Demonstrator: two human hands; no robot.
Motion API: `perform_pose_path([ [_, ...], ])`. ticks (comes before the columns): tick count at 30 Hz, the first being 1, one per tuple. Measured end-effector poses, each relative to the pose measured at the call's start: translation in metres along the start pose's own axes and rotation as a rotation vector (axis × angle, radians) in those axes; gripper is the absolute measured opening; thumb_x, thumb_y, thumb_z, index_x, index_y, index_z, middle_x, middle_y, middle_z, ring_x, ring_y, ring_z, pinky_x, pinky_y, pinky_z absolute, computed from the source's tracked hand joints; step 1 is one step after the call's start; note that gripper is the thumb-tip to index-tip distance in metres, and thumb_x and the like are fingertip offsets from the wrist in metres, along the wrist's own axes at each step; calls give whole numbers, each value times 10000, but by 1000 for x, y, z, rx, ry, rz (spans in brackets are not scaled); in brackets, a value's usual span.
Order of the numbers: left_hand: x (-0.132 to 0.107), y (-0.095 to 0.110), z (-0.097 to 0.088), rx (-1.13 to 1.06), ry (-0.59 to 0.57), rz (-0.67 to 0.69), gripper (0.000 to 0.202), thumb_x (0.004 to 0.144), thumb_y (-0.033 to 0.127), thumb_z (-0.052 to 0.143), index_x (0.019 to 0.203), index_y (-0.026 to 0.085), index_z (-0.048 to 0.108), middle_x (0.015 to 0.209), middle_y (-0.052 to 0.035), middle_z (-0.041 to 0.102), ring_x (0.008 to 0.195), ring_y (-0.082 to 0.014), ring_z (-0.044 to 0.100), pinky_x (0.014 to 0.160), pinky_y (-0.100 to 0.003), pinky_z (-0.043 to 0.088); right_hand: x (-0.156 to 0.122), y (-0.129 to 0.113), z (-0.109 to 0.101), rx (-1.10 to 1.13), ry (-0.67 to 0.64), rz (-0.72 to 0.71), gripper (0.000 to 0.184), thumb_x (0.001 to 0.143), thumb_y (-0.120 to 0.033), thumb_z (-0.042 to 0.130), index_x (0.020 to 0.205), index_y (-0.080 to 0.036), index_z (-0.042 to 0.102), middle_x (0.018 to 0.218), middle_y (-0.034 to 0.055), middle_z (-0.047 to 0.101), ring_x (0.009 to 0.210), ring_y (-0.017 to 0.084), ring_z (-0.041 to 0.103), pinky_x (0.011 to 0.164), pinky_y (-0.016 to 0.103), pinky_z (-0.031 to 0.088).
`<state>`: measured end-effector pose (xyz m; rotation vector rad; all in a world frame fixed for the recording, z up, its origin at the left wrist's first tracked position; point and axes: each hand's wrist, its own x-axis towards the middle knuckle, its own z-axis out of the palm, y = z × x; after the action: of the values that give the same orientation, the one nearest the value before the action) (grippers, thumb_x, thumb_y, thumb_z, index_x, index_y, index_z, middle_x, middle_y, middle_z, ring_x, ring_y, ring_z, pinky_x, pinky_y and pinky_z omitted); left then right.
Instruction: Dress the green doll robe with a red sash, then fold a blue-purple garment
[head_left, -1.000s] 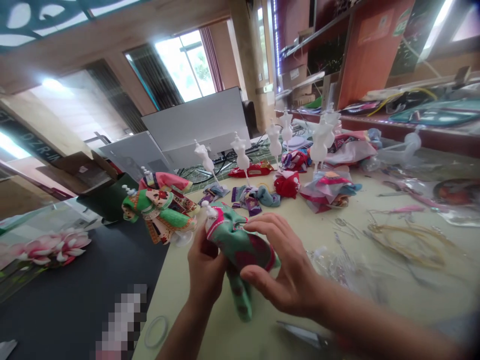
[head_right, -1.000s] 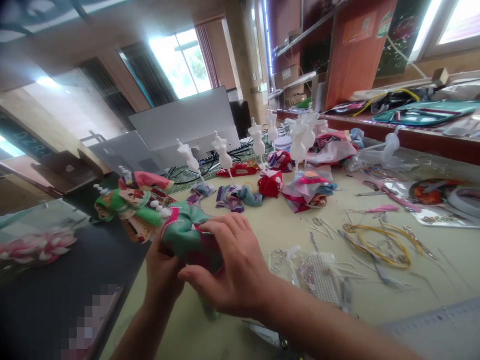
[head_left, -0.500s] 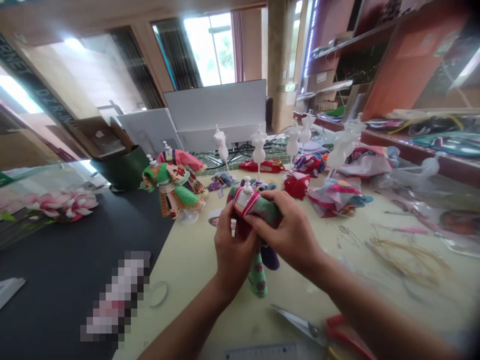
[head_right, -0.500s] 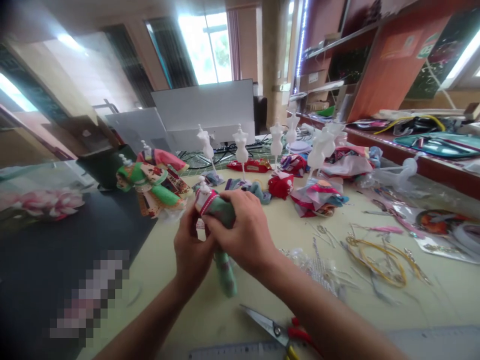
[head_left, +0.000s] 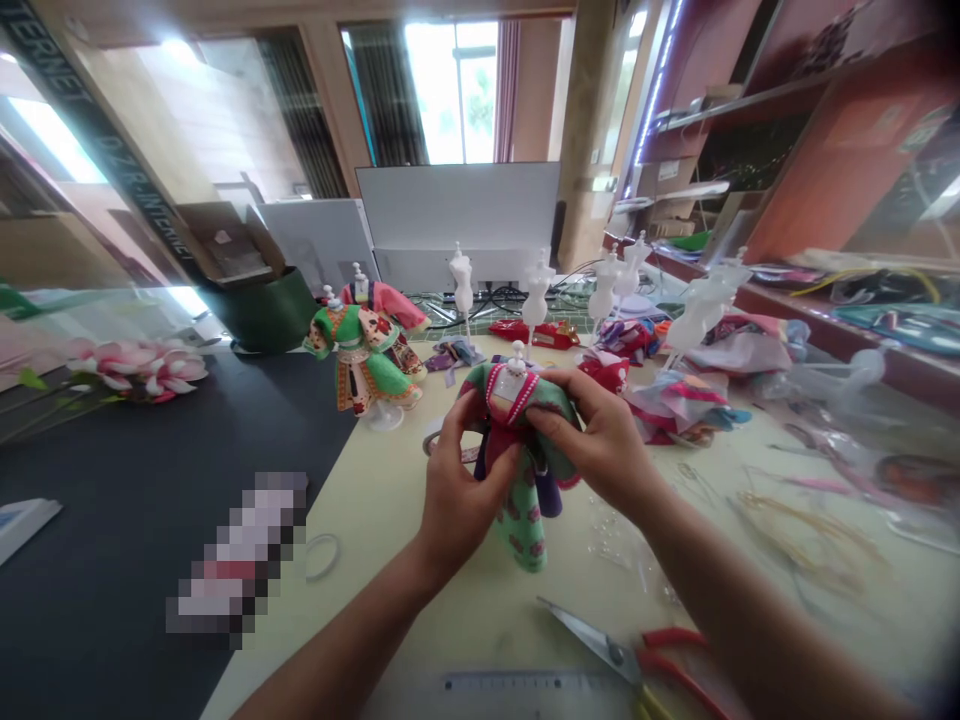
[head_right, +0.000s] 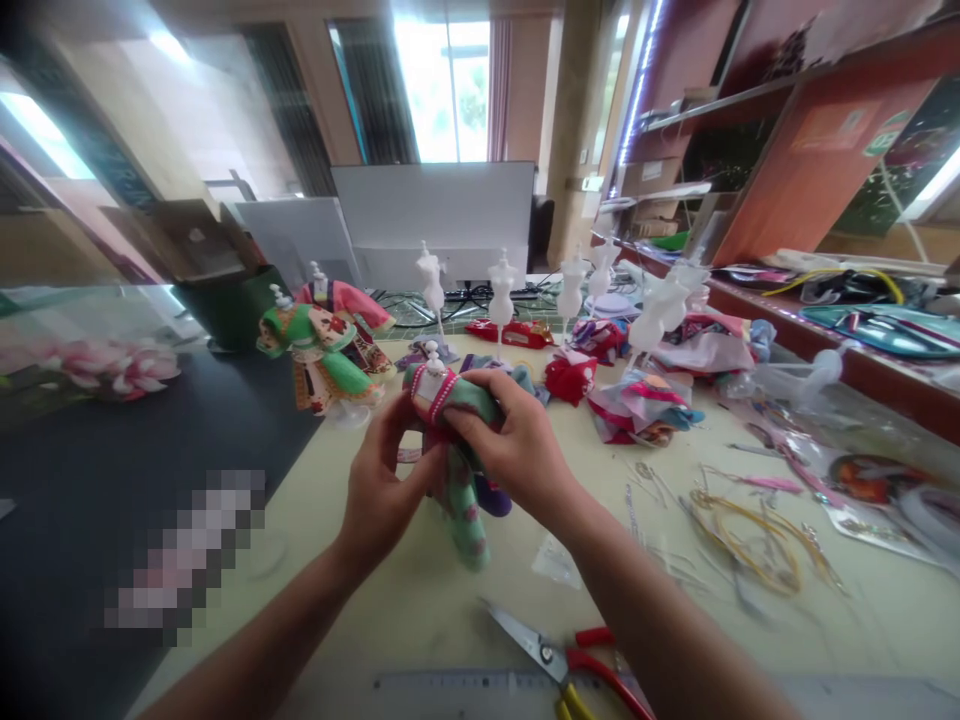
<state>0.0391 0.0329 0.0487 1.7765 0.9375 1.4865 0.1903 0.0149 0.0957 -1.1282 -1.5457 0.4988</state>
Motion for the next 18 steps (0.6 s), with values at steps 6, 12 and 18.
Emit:
perform_pose_path([
  [6, -1, -3, -27, -90, 45, -169, 546, 821, 322, 623, 1317, 216, 422, 1229, -116, 576, 1106, -237, 571, 741, -287, 538, -1, 1, -1, 18, -5, 8, 212, 807, -281, 622, 1004, -208, 594, 930, 25, 650, 841, 179, 609, 739, 329, 494],
  [12, 2, 2, -73, 235, 47, -204, 394, 823, 381, 602, 1170, 199, 565, 856, -18, 644, 695, -140, 604, 627, -244, 480, -1, 4, -3, 55, -33, 52, 221, 807, -301, 622, 1004, -202, 604, 886, 20, 641, 803, 170, 589, 712, 318, 479],
  [18, -23, 4, -83, 757, -499, -75, 291, 841, 350, 537, 1099, 242, 616, 746, 7, 670, 609, -157, 593, 604, -269, 428, 1, 4, -5, 92, -64, 85, 243, 808, -317, 621, 1023, -204, 602, 888, 24, 631, 788, 170, 588, 680, 315, 481],
])
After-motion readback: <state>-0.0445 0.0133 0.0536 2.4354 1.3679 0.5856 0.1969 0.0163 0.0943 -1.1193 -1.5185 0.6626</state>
